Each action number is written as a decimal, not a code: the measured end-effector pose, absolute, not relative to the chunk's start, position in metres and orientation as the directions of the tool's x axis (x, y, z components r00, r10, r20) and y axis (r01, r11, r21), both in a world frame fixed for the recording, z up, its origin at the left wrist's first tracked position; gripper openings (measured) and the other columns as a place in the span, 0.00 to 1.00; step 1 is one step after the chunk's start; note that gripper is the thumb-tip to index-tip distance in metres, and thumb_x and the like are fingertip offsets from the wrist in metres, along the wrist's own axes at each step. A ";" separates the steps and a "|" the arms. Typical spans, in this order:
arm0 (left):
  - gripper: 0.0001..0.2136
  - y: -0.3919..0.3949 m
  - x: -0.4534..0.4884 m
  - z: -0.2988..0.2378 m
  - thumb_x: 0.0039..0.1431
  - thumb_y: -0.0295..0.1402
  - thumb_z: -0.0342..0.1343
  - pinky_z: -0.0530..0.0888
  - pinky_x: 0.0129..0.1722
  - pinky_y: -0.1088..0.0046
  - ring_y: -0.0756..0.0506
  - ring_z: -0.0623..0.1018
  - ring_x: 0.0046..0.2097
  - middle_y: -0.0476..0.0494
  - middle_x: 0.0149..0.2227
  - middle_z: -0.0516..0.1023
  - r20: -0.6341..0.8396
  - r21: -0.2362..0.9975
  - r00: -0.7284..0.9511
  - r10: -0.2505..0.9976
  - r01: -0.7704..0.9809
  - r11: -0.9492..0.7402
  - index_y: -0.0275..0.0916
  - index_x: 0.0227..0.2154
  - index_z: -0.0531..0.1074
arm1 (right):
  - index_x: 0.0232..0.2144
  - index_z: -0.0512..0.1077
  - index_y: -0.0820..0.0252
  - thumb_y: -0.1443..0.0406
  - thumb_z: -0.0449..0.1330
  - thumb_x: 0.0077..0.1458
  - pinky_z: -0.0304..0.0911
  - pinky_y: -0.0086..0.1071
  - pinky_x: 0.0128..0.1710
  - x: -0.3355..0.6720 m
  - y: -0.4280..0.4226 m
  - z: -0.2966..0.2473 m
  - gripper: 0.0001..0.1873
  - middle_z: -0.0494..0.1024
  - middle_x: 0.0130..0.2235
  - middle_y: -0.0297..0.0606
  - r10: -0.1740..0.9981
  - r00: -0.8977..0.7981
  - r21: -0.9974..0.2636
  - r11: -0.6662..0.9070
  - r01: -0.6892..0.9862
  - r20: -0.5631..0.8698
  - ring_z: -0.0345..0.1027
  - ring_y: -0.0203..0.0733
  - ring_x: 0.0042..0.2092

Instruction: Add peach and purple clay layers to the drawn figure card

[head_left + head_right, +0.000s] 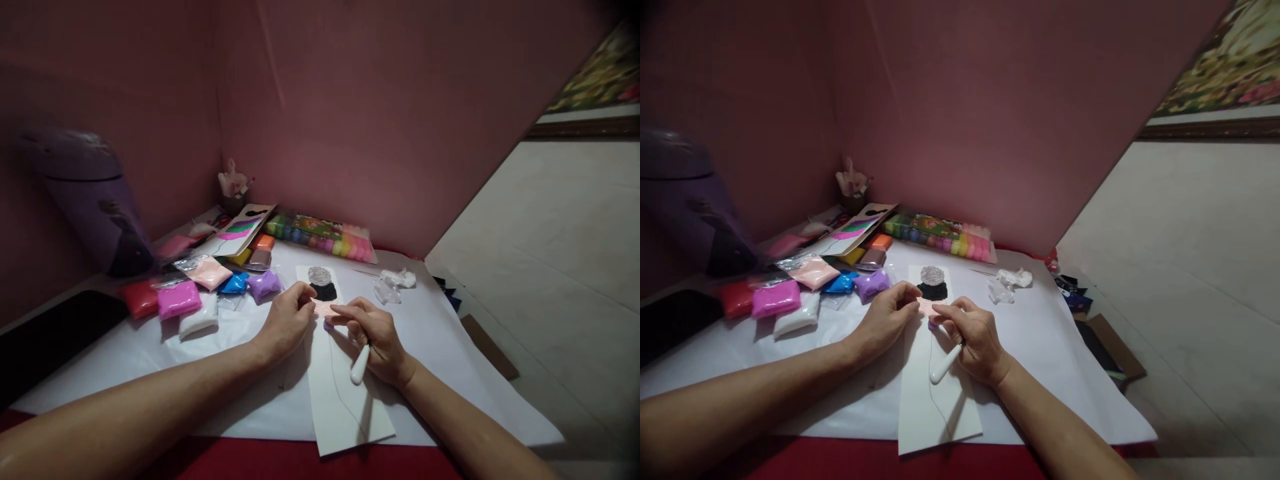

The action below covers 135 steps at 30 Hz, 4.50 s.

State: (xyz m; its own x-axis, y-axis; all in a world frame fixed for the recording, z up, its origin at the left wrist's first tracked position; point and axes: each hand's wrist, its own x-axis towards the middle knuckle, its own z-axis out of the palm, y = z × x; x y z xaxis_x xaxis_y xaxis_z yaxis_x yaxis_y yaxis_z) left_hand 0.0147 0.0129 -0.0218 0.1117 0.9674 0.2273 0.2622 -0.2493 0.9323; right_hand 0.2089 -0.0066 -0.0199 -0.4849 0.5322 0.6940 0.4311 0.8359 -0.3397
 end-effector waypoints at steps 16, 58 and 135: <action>0.05 0.013 0.014 -0.024 0.55 0.28 0.52 0.69 0.35 0.70 0.48 0.72 0.33 0.51 0.28 0.71 0.173 0.966 0.106 0.979 0.175 -0.189 0.38 0.34 0.70 | 0.48 0.71 0.60 0.70 0.50 0.62 0.67 0.36 0.29 0.204 -0.012 -0.017 0.15 0.78 0.28 0.37 0.470 -0.621 -0.142 0.853 0.503 0.628 0.68 0.43 0.31; 0.08 -0.015 0.027 -0.013 0.63 0.22 0.49 0.74 0.40 0.69 0.45 0.77 0.41 0.38 0.40 0.79 0.757 0.341 0.504 0.416 0.238 -0.909 0.36 0.39 0.73 | 0.70 0.40 0.51 0.45 0.31 0.65 0.54 0.55 0.61 0.198 -0.008 -0.021 0.36 0.52 0.67 0.48 0.450 -0.462 -0.183 0.838 0.514 0.764 0.50 0.55 0.65; 0.02 0.019 0.005 -0.007 0.38 0.26 0.50 0.60 0.23 0.78 0.53 0.64 0.23 0.54 0.18 0.65 0.148 0.949 0.283 0.948 0.228 -0.216 0.37 0.19 0.66 | 0.13 0.62 0.60 0.48 0.44 0.65 0.53 0.26 0.24 0.205 -0.005 -0.020 0.34 0.67 0.14 0.32 0.846 -0.472 -0.677 0.500 0.540 0.248 0.59 0.31 0.18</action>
State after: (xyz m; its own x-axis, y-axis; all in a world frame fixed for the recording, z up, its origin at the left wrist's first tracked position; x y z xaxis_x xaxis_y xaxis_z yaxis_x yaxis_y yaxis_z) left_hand 0.0051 0.0192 -0.0067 0.2830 0.9477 0.1478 0.2283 -0.2162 0.9493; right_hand 0.2054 -0.0048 -0.0204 -0.4720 0.8460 0.2481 0.5400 0.4999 -0.6772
